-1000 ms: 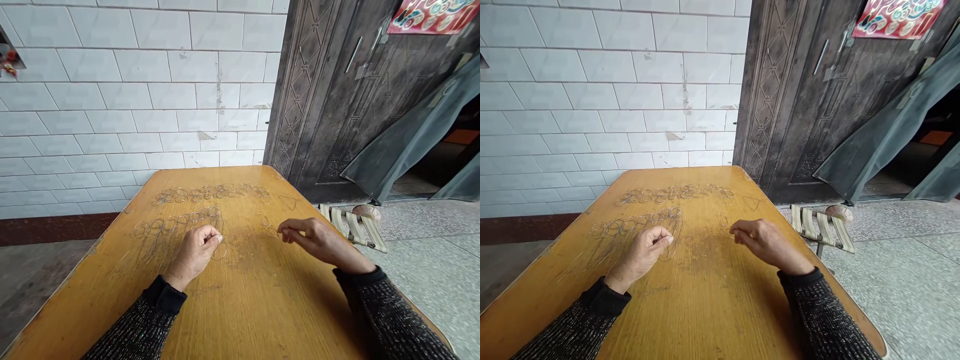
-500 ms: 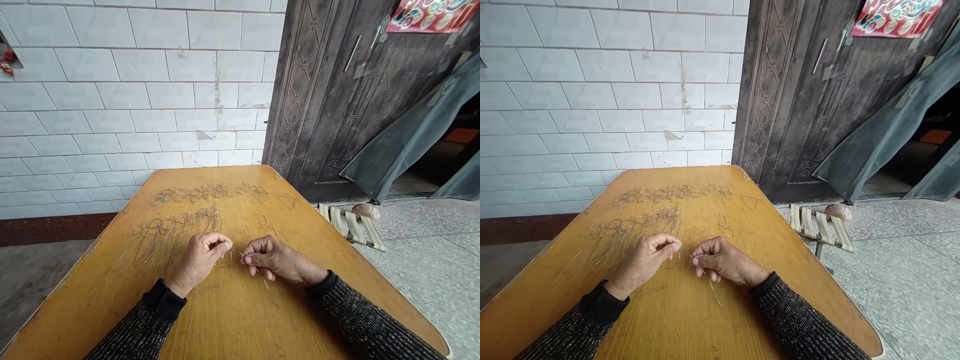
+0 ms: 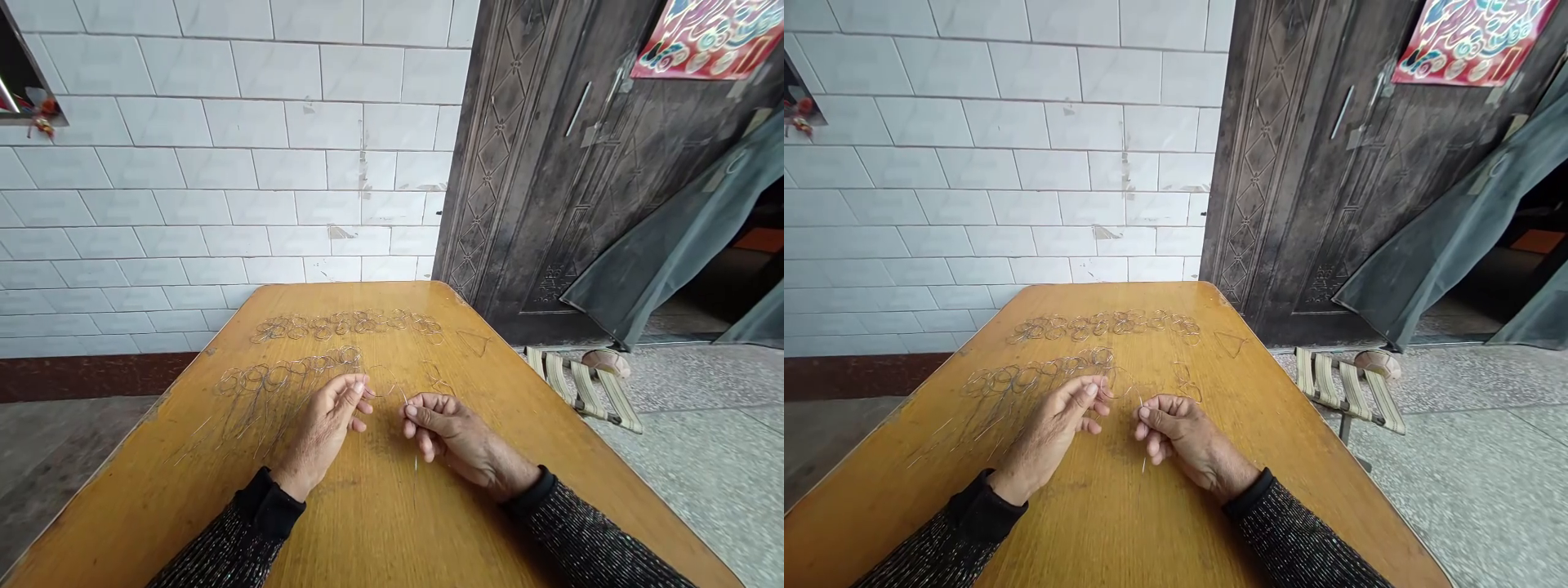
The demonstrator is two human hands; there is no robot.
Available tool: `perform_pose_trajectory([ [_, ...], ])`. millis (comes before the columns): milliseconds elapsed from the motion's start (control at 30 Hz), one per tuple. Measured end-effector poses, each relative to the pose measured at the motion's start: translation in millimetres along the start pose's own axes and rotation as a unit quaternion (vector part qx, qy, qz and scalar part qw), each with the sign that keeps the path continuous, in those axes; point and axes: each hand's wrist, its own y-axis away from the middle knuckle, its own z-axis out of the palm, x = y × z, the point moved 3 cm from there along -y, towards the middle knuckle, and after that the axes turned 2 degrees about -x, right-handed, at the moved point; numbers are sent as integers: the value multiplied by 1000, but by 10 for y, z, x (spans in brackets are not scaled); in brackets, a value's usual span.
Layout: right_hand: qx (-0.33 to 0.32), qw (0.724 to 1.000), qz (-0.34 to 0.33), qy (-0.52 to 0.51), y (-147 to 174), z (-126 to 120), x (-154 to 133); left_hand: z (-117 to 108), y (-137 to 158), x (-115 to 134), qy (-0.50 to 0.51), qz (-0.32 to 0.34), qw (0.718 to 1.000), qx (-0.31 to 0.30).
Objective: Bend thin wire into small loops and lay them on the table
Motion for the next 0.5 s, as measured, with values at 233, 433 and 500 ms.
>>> perform_pose_trajectory([
  [233,17,1000,9,17,-15,-4,53,36,-12,-43,35,-14,999,7],
  [433,70,996,3,62,-64,-35,64,-25,6,-30,16,49,994,99],
  [500,88,994,-3,66,-115,-39,58,16,62,23,-65,113,989,75],
])
